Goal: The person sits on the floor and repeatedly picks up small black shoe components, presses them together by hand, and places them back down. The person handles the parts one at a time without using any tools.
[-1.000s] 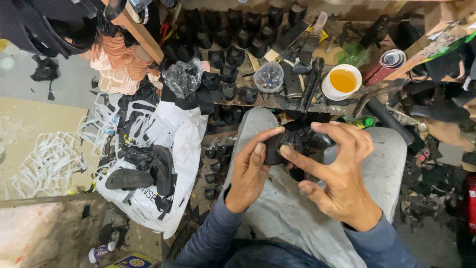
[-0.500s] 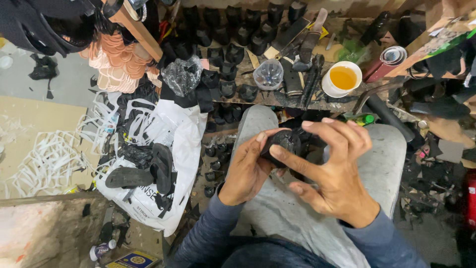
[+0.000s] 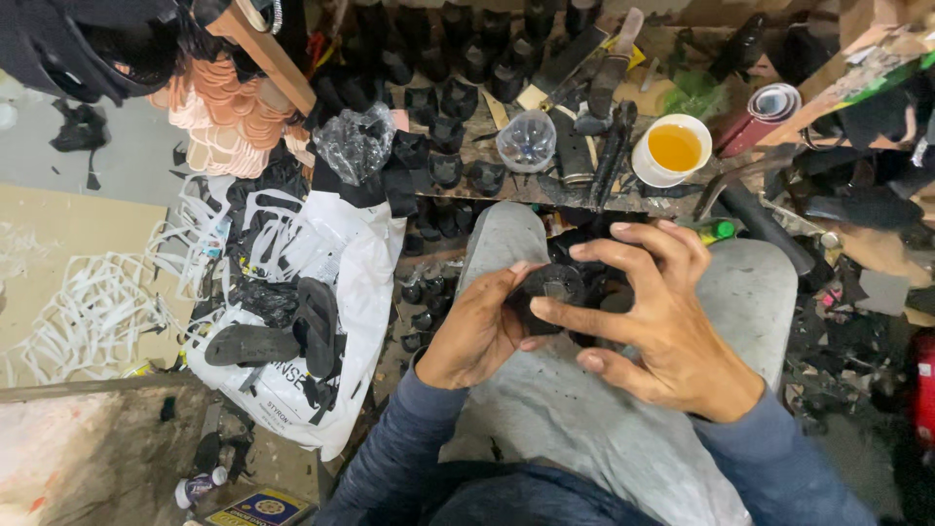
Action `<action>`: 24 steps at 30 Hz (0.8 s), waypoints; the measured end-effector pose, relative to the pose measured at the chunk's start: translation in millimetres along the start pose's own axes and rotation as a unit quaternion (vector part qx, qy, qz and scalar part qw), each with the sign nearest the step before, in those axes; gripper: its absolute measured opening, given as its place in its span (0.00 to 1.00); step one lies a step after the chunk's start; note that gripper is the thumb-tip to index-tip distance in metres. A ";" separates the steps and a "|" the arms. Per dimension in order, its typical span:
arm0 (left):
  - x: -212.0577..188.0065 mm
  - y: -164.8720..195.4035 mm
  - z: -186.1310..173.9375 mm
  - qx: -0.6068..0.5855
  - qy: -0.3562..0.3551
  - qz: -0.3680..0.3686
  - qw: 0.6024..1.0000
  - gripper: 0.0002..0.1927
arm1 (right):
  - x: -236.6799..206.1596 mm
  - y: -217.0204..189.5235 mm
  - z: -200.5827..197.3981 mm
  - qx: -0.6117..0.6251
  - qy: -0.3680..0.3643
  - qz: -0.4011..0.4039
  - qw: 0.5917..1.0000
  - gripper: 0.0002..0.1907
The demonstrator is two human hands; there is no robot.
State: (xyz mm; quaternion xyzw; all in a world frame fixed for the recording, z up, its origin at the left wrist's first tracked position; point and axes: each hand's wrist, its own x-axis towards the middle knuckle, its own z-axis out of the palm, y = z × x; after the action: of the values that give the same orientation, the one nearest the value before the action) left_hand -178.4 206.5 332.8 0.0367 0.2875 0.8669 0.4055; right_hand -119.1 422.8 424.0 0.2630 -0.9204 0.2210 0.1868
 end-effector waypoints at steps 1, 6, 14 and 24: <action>0.3 0.6 0.0 0.002 0.023 0.012 1.000 0.21 | -1.0 0.6 1.5 0.009 0.002 -0.008 1.000 0.22; 3.0 -1.6 5.5 0.046 0.081 0.098 0.991 0.22 | -9.9 -11.3 20.4 -0.044 0.041 0.055 0.997 0.25; 8.5 -13.3 8.8 0.161 0.126 0.253 0.946 0.25 | 1.7 -32.8 47.2 0.026 0.099 0.139 0.985 0.27; 0.2 -8.1 -51.3 -0.042 0.100 0.279 0.954 0.24 | 13.6 -67.8 68.6 0.182 0.181 0.185 0.949 0.30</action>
State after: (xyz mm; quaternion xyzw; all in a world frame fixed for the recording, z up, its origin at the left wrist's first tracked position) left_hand -188.2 186.7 285.9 0.0110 0.2681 0.9561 0.1180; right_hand -107.0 330.9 394.1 0.0735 -0.8479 0.4591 0.2548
